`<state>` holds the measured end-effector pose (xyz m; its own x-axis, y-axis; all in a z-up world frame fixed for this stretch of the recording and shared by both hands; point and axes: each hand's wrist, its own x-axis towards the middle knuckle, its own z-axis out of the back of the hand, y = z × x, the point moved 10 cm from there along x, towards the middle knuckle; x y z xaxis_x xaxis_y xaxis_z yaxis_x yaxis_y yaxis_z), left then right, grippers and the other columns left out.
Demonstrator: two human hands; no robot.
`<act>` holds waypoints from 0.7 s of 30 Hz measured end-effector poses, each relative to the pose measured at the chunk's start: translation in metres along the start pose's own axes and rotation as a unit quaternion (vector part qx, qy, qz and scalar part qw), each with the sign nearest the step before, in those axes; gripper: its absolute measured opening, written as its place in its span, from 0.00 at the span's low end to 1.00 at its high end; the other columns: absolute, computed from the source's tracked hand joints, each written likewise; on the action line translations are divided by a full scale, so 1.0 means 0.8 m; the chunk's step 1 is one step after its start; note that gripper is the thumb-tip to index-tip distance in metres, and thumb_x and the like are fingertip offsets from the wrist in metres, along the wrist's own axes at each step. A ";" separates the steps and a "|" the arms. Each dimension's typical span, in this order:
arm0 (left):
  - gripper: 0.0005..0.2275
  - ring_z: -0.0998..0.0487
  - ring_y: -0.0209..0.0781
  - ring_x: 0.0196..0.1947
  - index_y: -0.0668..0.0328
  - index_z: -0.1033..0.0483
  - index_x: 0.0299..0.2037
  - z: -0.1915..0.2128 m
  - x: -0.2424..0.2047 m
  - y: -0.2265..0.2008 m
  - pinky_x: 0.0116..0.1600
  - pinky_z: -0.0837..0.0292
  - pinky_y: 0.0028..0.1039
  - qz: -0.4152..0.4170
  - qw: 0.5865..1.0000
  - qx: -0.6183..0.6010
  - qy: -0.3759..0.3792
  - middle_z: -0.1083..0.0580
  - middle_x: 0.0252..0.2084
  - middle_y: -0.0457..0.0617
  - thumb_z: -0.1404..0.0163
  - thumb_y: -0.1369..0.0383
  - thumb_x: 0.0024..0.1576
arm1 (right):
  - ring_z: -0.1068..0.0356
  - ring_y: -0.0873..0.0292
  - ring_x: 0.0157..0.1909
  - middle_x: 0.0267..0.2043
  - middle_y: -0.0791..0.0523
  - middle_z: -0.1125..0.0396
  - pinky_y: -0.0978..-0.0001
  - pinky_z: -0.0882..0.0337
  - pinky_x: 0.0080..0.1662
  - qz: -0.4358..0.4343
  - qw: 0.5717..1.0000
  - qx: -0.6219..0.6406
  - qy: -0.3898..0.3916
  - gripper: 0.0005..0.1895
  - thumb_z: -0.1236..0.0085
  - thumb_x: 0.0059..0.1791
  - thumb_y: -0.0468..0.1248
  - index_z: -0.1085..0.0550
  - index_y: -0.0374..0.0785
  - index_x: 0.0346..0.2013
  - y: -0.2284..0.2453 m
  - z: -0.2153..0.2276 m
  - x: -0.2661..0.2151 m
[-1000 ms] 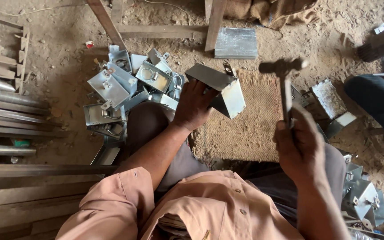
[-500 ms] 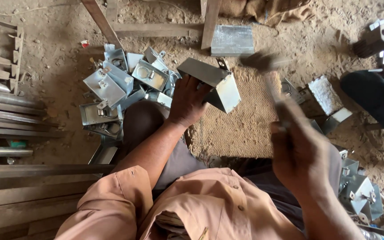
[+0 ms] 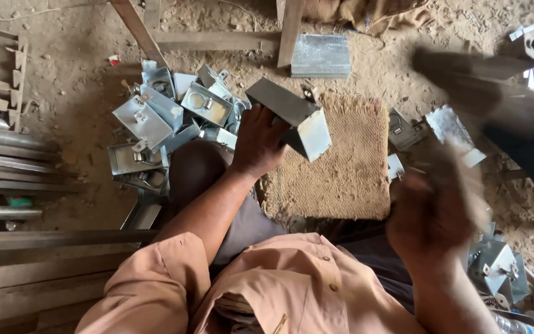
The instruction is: The person sits on the floor and uses a hammer to shape and assemble small metal boxes. They repeatedly pick up a box, place it on a burlap pad, and strike it with a hammer to adjust its form before setting it aside.
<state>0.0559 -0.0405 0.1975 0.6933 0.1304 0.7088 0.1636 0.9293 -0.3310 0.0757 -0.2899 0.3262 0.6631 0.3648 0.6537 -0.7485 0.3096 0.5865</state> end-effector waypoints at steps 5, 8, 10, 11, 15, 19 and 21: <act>0.21 0.28 0.55 0.51 0.50 0.25 0.56 0.009 0.010 -0.003 0.50 0.35 0.43 0.010 1.000 0.004 -0.011 0.29 0.51 0.52 0.42 0.73 0.50 | 0.30 0.58 0.31 0.37 0.48 0.29 0.71 0.31 0.35 0.050 0.997 0.013 0.059 0.14 0.51 0.53 0.27 0.29 0.32 0.53 0.014 -0.037 -0.001; 0.22 0.28 0.55 0.53 0.50 0.25 0.58 0.003 0.004 0.008 0.52 0.33 0.44 0.011 1.000 -0.020 -0.013 0.28 0.54 0.51 0.41 0.73 0.52 | 0.28 0.57 0.36 0.41 0.44 0.28 0.71 0.28 0.41 0.065 0.989 -0.016 0.131 0.18 0.50 0.53 0.27 0.30 0.29 0.58 -0.002 -0.068 -0.021; 0.21 0.27 0.54 0.58 0.50 0.25 0.60 -0.001 0.000 0.018 0.56 0.32 0.44 0.004 0.997 -0.072 -0.024 0.28 0.58 0.49 0.41 0.73 0.54 | 0.28 0.57 0.38 0.37 0.47 0.27 0.72 0.29 0.42 0.036 0.987 -0.035 0.154 0.19 0.49 0.54 0.29 0.29 0.31 0.60 -0.031 -0.083 -0.044; 0.21 0.27 0.53 0.59 0.48 0.26 0.61 -0.004 0.000 0.021 0.58 0.30 0.41 0.019 0.997 -0.064 -0.035 0.28 0.58 0.49 0.40 0.74 0.56 | 0.29 0.60 0.39 0.40 0.49 0.28 0.74 0.29 0.43 0.005 0.992 0.009 0.125 0.16 0.50 0.58 0.29 0.30 0.31 0.61 -0.050 -0.080 -0.052; 0.30 0.28 0.60 0.59 0.55 0.29 0.61 0.025 0.005 0.022 0.61 0.30 0.47 0.049 0.993 -0.034 -0.104 0.30 0.58 0.58 0.36 0.66 0.45 | 0.37 0.70 0.32 0.35 0.61 0.35 0.80 0.37 0.34 -0.170 0.956 0.225 0.075 0.15 0.50 0.62 0.31 0.32 0.34 0.65 -0.129 -0.091 -0.064; 0.27 0.28 0.59 0.58 0.54 0.29 0.55 0.056 0.007 0.056 0.62 0.30 0.45 0.120 0.981 -0.018 -0.150 0.29 0.56 0.58 0.35 0.65 0.43 | 0.43 0.72 0.23 0.27 0.63 0.38 0.79 0.43 0.24 -0.362 0.880 0.282 0.123 0.17 0.47 0.57 0.34 0.29 0.36 0.61 -0.202 -0.129 -0.079; 0.27 0.28 0.57 0.58 0.55 0.29 0.58 0.077 0.001 0.082 0.63 0.30 0.44 0.162 0.961 -0.015 -0.225 0.29 0.56 0.57 0.36 0.64 0.47 | 0.45 0.69 0.21 0.26 0.62 0.39 0.76 0.44 0.23 -0.440 0.856 0.229 0.147 0.16 0.45 0.55 0.34 0.28 0.37 0.57 -0.243 -0.151 -0.101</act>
<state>0.0239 0.0415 0.2145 0.3381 0.5538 0.7609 0.0147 0.8053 -0.5927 0.1662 -0.2734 0.1020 0.8854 0.3941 -0.2464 0.1666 0.2258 0.9598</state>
